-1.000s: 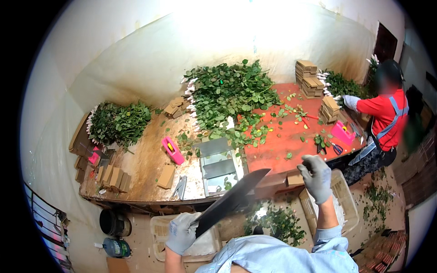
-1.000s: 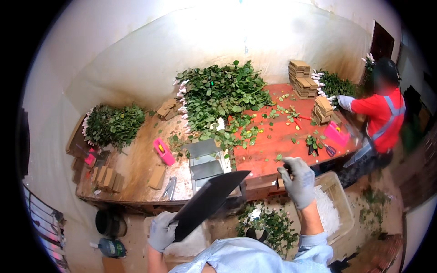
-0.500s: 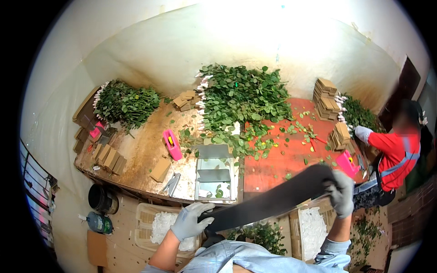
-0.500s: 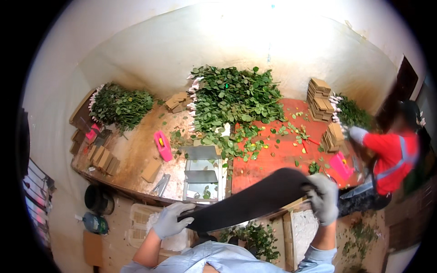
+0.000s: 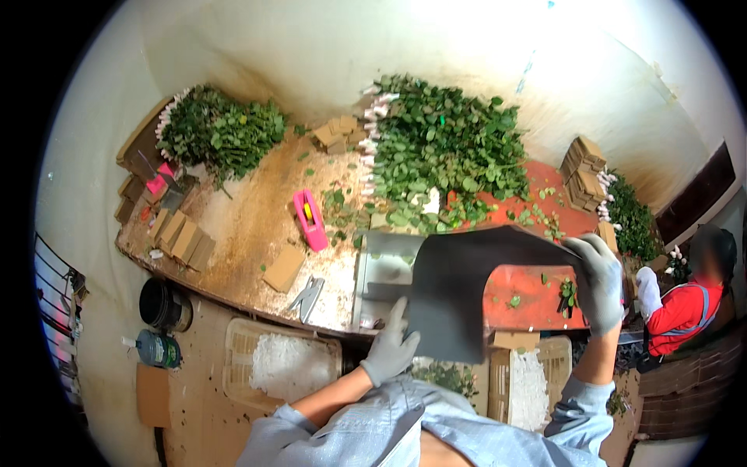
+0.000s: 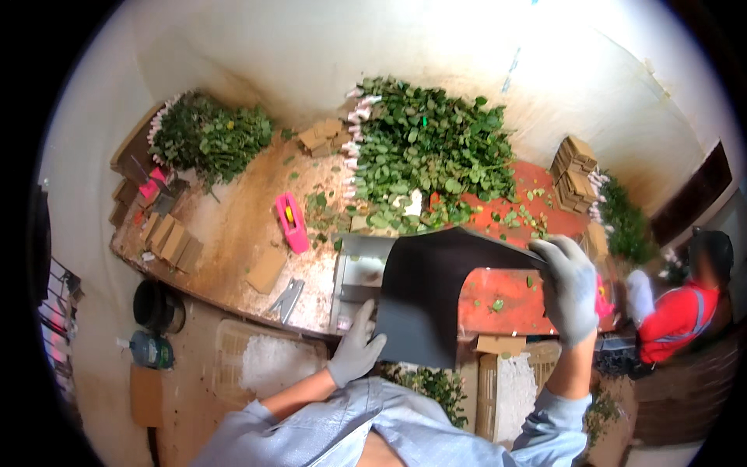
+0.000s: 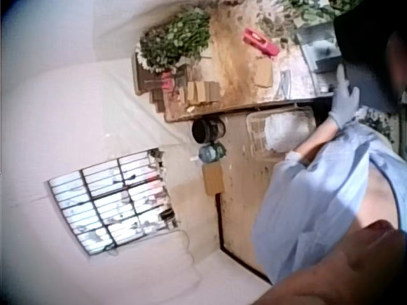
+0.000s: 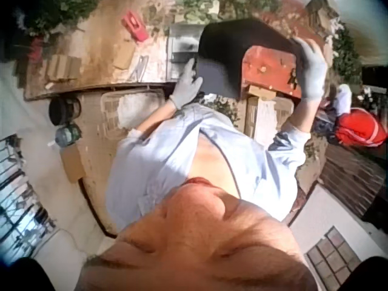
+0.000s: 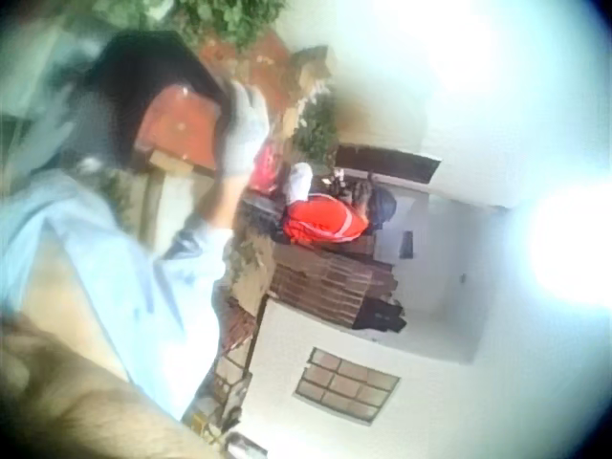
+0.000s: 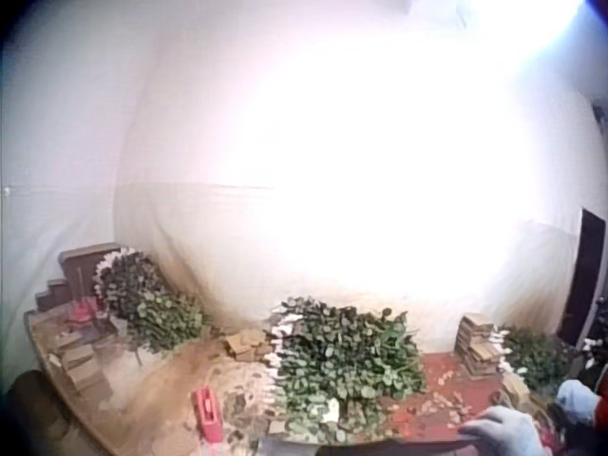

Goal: The person folds cardboard pieces into boxes and fills them with bunches of roses taken from a pile on the table.

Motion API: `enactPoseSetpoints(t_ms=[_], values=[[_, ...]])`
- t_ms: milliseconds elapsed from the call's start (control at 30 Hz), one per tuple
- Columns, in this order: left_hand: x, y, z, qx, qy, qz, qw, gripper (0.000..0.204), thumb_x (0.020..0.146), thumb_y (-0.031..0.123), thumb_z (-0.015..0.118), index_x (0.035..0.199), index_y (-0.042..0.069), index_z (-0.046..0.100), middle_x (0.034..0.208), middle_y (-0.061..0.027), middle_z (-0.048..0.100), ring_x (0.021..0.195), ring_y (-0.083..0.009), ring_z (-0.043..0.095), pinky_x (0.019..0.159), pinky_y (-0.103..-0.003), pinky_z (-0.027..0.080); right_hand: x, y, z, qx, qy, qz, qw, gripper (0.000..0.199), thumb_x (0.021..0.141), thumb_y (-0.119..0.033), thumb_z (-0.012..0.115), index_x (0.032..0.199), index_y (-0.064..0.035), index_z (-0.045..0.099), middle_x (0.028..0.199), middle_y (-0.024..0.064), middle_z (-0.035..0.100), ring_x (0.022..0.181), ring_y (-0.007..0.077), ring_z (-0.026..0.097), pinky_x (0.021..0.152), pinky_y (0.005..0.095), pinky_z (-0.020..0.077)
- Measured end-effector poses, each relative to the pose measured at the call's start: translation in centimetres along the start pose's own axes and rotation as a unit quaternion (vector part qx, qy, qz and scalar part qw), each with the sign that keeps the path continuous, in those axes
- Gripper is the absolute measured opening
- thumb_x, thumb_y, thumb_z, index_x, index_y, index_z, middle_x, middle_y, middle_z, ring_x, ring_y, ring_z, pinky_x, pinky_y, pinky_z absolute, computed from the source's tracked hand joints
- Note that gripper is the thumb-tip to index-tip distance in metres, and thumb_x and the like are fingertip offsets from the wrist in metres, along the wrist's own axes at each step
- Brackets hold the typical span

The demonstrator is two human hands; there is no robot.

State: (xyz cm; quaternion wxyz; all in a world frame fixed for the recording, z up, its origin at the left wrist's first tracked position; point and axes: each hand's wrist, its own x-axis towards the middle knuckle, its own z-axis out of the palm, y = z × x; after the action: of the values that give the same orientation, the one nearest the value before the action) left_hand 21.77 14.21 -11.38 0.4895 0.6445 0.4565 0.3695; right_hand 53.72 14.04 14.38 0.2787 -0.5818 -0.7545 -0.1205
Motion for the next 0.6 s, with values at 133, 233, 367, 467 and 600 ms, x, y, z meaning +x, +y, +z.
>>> enactPoseSetpoints(t_ms=[133,233,367,467,600], values=[[2.8,2.7,-2.3,-0.085,-0.105,-0.063,0.989,0.066,0.094,0.001,0.059,0.154,-0.002,0.031,0.116,-0.0168,0.063,0.106,-0.0179,0.061,0.094,-0.030,0.049,4.9,-1.6,8.2,-0.014,-0.176,-0.036,0.984,0.014,0.089,-0.013,0.065,0.101,-0.0072,0.069,0.093,0.0134,0.063,0.090,0.0365,0.062,0.077,0.0448,0.0510],[4.2,1.5,-5.2,-0.057,-0.098,0.089,0.989,0.050,0.096,0.007,0.059,0.145,-0.001,0.048,0.125,-0.0138,0.063,0.114,-0.0175,0.060,0.099,-0.030,0.047,7.9,-2.9,14.1,0.012,-0.246,-0.045,0.968,0.014,0.093,-0.017,0.063,0.102,-0.0072,0.068,0.093,0.0135,0.065,0.090,0.0362,0.065,0.077,0.0455,0.0520],[4.9,0.7,-9.6,-0.262,-0.128,-0.077,0.953,0.042,0.100,0.010,0.052,0.141,0.000,0.054,0.126,-0.0108,0.066,0.113,-0.0190,0.065,0.099,-0.029,0.049,9.8,-3.5,22.4,0.007,-0.330,-0.045,0.943,0.019,0.096,-0.024,0.060,0.101,-0.0063,0.067,0.096,0.0162,0.067,0.092,0.0390,0.065,0.081,0.0491,0.0520],[6.8,-4.0,-11.4,-0.386,-0.160,-0.048,0.907,0.058,0.099,0.006,0.046,0.155,0.000,0.032,0.110,-0.0170,0.069,0.080,-0.0165,0.070,0.074,-0.027,0.057,9.3,-1.8,28.7,0.026,-0.336,-0.011,0.941,0.023,0.096,-0.027,0.060,0.106,-0.0069,0.066,0.099,0.0166,0.068,0.094,0.0393,0.065,0.082,0.0492,0.0521],[8.9,-8.8,-12.8,-0.295,-0.123,-0.094,0.943,0.077,0.092,-0.001,0.049,0.160,0.000,0.013,0.095,-0.0135,0.070,0.064,-0.0123,0.065,0.060,-0.025,0.054,9.5,-3.4,31.5,-0.037,-0.301,0.002,0.953,0.049,0.088,-0.024,0.071,0.130,-0.0061,0.055,0.123,0.0192,0.060,0.116,0.0389,0.057,0.096,0.0508,0.0461]])
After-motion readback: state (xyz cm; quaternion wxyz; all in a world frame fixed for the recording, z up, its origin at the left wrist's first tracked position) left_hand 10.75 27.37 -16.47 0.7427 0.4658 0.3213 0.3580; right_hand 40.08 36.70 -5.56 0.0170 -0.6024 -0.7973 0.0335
